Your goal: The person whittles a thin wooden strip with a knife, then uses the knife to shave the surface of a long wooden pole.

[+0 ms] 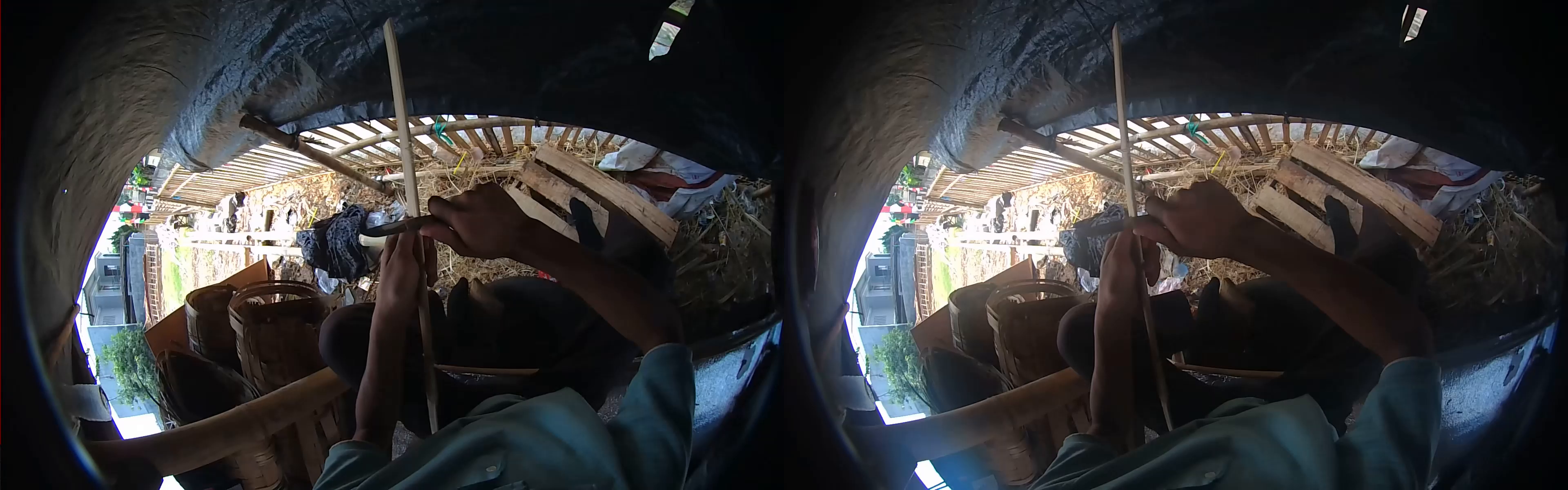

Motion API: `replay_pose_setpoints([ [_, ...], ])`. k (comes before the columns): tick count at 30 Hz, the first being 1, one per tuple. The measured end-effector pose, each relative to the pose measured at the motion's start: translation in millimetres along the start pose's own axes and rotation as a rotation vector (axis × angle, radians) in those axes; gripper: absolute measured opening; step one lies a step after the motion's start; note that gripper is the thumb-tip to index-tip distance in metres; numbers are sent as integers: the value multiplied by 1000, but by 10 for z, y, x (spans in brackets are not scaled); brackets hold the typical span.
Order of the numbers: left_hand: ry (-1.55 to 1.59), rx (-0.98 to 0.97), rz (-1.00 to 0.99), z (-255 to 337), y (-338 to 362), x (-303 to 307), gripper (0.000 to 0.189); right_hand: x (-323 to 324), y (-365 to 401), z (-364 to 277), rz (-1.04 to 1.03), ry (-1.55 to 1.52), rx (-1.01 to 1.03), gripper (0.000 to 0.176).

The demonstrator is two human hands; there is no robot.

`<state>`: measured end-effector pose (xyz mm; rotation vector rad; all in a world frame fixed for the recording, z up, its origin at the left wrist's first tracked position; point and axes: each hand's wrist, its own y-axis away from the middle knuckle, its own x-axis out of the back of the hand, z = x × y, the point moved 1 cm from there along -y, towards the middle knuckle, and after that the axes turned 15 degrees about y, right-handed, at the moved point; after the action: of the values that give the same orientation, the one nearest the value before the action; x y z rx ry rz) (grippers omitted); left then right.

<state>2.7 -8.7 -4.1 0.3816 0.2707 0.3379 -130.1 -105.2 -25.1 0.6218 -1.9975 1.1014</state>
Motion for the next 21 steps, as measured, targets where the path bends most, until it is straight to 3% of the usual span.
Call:
replay_pose_setpoints([
  [5,279,151,140,-12,11,-9,33,-187,20,-58,21,31,44,48],
  [11,-25,-7,322,-68,81,-156,41,-78,-7,-48,-50,184,122,52],
  [13,0,-25,107,-197,94,-70,46,-69,-103,48,68,187,-93,53],
  [14,-107,-41,103,-281,134,-115,49,-7,-206,256,12,230,-144,54],
  [21,-211,-85,172,-186,166,-208,51,-126,-259,353,152,365,-41,52],
])
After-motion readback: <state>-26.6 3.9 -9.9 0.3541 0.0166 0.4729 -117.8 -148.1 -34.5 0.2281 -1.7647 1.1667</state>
